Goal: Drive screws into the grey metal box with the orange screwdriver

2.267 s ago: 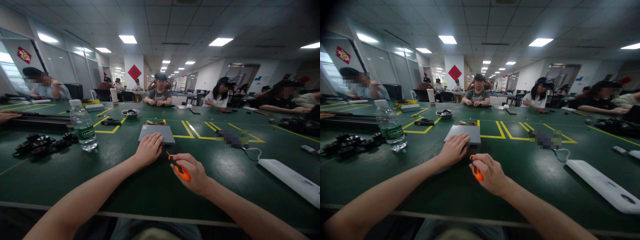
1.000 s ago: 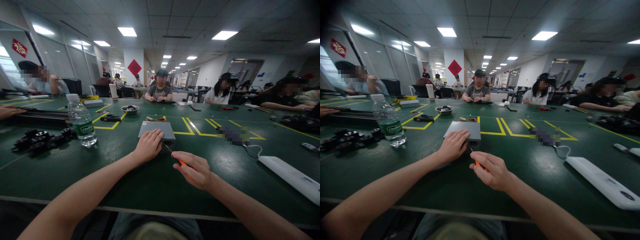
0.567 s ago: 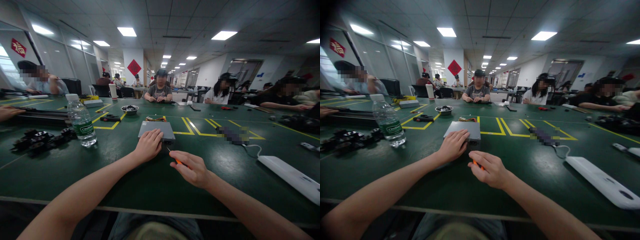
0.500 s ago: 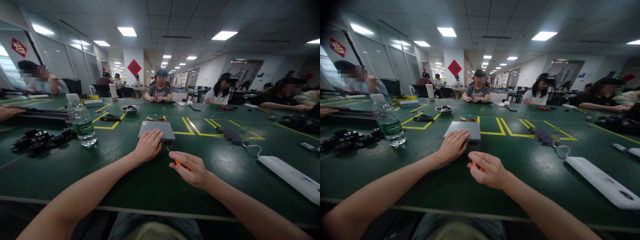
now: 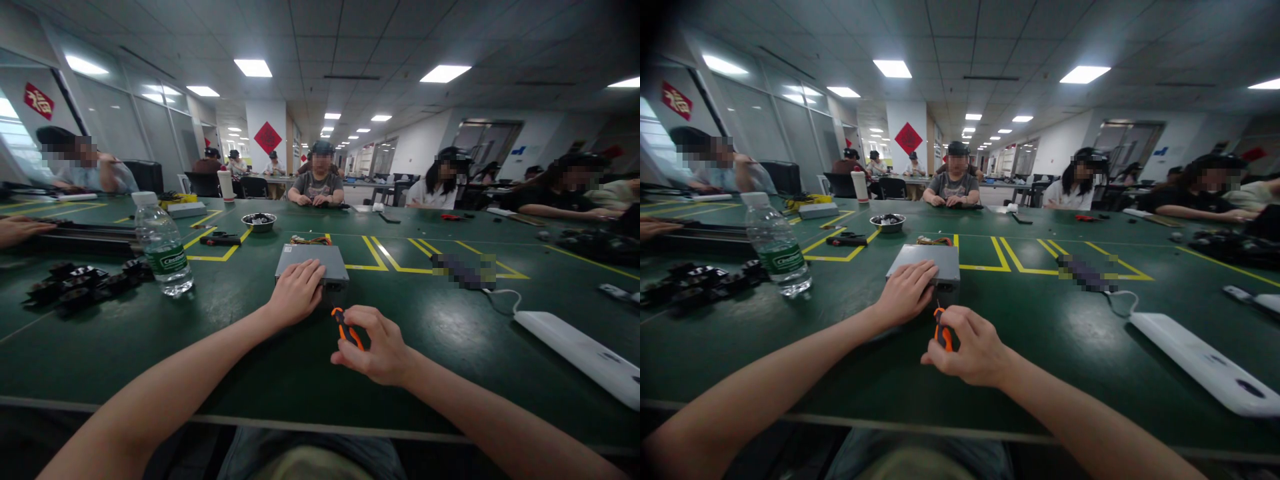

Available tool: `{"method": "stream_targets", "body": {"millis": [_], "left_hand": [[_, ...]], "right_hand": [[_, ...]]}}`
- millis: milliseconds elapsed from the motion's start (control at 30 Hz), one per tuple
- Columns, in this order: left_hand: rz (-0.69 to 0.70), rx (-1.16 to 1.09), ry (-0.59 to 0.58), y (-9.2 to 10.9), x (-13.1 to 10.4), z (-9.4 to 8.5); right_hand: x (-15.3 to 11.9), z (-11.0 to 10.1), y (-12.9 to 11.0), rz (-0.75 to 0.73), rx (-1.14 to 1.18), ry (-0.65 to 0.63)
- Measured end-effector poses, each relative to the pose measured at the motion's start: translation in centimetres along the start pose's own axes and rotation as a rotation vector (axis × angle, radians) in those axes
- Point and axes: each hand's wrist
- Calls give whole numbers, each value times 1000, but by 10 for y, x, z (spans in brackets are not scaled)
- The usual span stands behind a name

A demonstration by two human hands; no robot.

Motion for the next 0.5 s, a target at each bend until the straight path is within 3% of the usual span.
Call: {"method": "stream_targets", "body": {"millis": [133, 233, 500], "left_hand": [[-3, -1, 2, 0, 0, 0], [5, -2, 6, 0, 0, 0], [-6, 13, 1, 0, 0, 1]], "right_hand": [[7, -4, -8, 94, 140, 27], [10, -4, -12, 84, 237, 11], [2, -1, 1, -76, 70, -6]]}}
Point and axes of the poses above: each hand's wrist, its own x-axis towards the middle knuckle, its own z-axis out of the palm, y = z × x, and after that the axes turned 12 degrees about -y, right-handed
